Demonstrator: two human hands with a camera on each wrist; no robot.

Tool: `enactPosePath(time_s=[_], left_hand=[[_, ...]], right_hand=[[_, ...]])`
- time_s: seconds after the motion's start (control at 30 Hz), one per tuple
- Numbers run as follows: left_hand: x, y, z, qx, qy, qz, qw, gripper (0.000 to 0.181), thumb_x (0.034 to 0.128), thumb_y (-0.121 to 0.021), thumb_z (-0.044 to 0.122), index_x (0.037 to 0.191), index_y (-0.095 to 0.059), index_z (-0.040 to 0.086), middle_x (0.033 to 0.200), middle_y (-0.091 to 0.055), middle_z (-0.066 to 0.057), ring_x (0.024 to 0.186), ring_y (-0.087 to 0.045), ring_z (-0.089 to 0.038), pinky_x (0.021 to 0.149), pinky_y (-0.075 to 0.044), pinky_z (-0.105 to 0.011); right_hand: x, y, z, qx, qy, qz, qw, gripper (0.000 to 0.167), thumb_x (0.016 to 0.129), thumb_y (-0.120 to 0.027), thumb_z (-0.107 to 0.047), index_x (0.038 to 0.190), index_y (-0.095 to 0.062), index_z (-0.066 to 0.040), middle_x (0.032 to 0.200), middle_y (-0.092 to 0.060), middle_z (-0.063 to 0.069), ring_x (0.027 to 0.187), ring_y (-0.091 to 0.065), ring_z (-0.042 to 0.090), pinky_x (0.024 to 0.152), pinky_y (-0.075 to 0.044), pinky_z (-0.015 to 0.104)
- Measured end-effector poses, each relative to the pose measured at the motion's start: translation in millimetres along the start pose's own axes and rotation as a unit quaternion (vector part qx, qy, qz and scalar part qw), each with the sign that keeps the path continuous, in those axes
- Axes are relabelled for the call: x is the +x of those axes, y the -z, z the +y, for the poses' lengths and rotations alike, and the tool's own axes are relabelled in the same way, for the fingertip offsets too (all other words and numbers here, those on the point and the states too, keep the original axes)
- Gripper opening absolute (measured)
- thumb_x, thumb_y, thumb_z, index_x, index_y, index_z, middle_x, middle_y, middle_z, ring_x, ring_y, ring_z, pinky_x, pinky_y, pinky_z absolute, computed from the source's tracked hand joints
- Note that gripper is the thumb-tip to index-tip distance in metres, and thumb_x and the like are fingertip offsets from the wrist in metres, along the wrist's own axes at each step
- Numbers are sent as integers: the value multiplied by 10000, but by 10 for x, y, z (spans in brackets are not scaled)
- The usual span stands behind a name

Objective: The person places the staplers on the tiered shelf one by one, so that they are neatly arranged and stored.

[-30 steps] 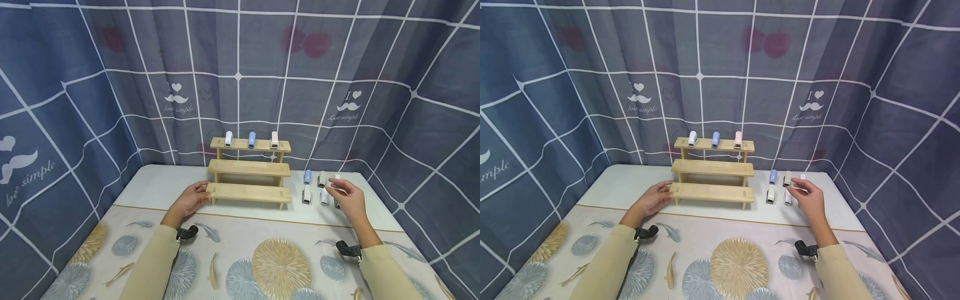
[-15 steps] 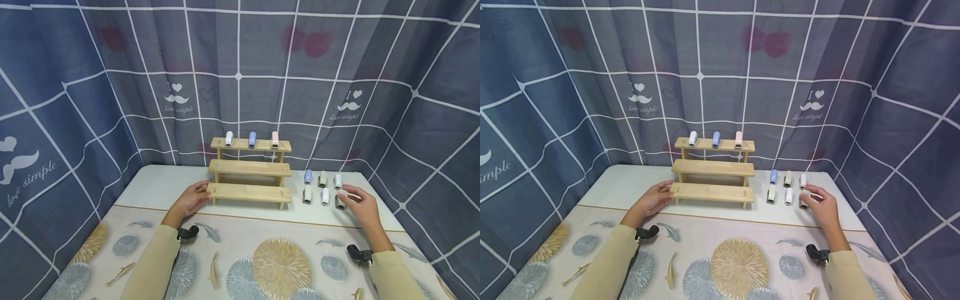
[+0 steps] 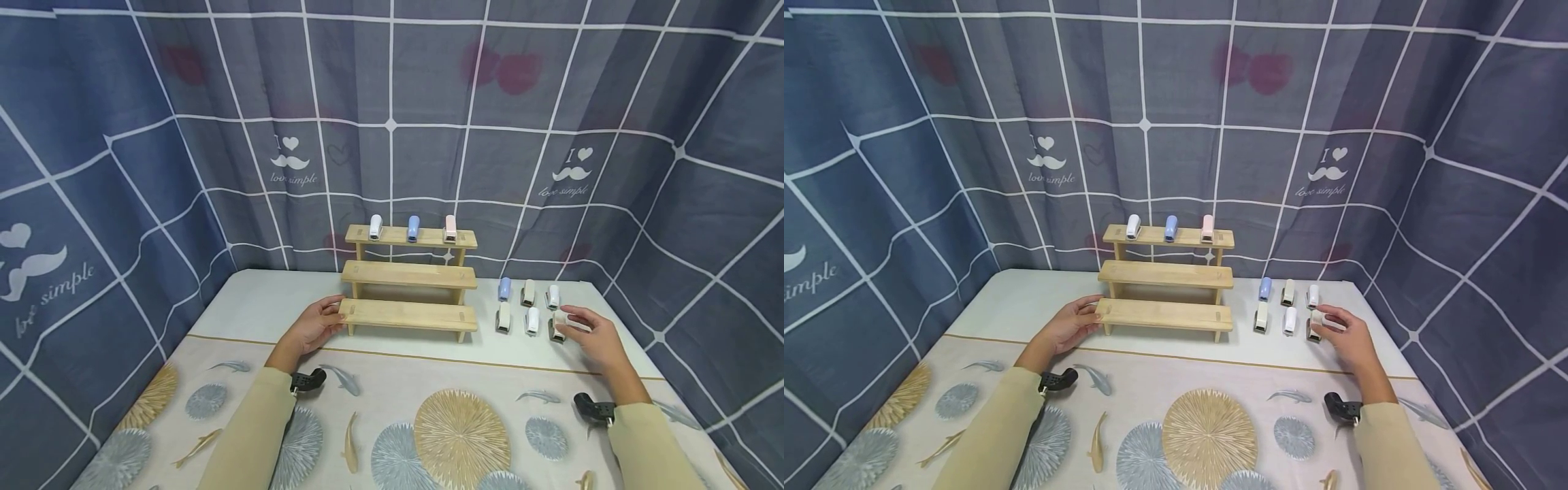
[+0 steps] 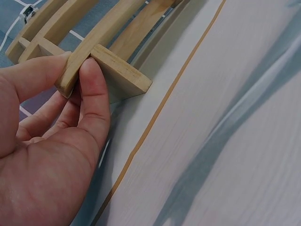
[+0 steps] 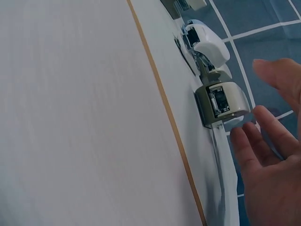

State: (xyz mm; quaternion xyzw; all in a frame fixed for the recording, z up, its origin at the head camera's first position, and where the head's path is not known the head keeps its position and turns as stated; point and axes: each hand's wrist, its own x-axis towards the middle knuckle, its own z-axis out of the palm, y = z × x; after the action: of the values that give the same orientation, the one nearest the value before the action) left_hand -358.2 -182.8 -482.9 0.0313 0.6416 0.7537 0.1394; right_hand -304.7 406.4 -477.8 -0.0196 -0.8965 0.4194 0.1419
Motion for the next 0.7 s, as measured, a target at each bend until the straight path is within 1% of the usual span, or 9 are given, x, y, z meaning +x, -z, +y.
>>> enactPosePath(time_s=[0.07, 0.13, 0.2, 0.33, 0.43, 0.47, 0.53, 0.6, 0.7], left_hand=[[3, 0, -3, 0, 5, -4, 10000, 652, 979, -549, -104, 1578, -313, -1, 1185, -594, -36, 924, -658, -103, 774, -591, -197], [6, -1, -6, 7, 19, 13, 10000, 648, 978, -550, -105, 1575, -324, 6, 1186, -596, -34, 921, -659, -103, 774, -591, -198], [10, -3, -11, -2, 46, 42, 10000, 648, 975, -554, -107, 1572, -337, 17, 1189, -595, -30, 921, -660, -103, 775, -591, -200], [17, 1, -16, 1, 1, 1, 10000, 650, 977, -557, -100, 1574, -318, -4, 1189, -602, -38, 924, -658, -108, 780, -590, -208], [18, 10, -22, -4, -50, -44, 10000, 657, 976, -557, -98, 1577, -303, -16, 1172, -608, -33, 917, -657, -107, 777, -586, -206], [17, 15, -24, -14, -51, -39, 10000, 656, 975, -557, -101, 1576, -308, -12, 1163, -609, -27, 913, -657, -106, 773, -585, -202], [15, 20, -26, -5, -69, -61, 10000, 659, 977, -556, -99, 1578, -300, -14, 1153, -608, -20, 906, -655, -103, 770, -581, -196], [14, 24, -29, -9, -78, -77, 9999, 660, 978, -557, -97, 1579, -295, -17, 1145, -613, -18, 901, -656, -101, 769, -580, -193], [14, 27, -28, -25, -90, -116, 9999, 664, 980, -561, -93, 1581, -287, -24, 1142, -615, -18, 899, -657, -99, 771, -580, -192]], right_hand=[[20, 9, 15, -66, -68, -134, 9999, 580, 934, -762, -333, 1402, -597, -33, 1430, -556, 234, 1256, -564, 352, 766, -464, 42], [37, 21, 28, -111, -103, -266, 9995, 612, 936, -757, -348, 1425, -572, -30, 1450, -541, 255, 1286, -546, 432, 746, -449, 61], [56, 34, 43, -146, -127, -373, 9991, 642, 937, -754, -365, 1444, -550, -29, 1469, -523, 266, 1304, -532, 457, 741, -442, 68], [92, 64, 72, -167, -144, -572, 9981, 687, 932, -757, -377, 1479, -516, -39, 1502, -503, 253, 1316, -521, 451, 760, -451, 73], [128, 78, 94, -133, -266, -739, 9968, 742, 912, -776, -390, 1506, -488, -52, 1526, -485, 237, 1299, -548, 382, 797, -457, 99], [139, 80, 99, -94, -302, -806, 9962, 760, 906, -782, -384, 1515, -474, -49, 1532, -477, 238, 1278, -568, 332, 810, -457, 115], [161, 84, 116, -33, -379, -901, 9952, 786, 895, -795, -376, 1527, -458, -53, 1543, -465, 234, 1213, -593, 182, 822, -459, 126], [177, 85, 130, 38, -429, -955, 9945, 803, 885, -807, -360, 1533, -448, -50, 1544, -459, 242, 1133, -572, 37, 822, -461, 117], [193, 87, 149, 80, -446, -1009, 9939, 819, 877, -818, -336, 1536, -436, -36, 1544, -450, 257, 1071, -526, -68, 822, -470, 106]])
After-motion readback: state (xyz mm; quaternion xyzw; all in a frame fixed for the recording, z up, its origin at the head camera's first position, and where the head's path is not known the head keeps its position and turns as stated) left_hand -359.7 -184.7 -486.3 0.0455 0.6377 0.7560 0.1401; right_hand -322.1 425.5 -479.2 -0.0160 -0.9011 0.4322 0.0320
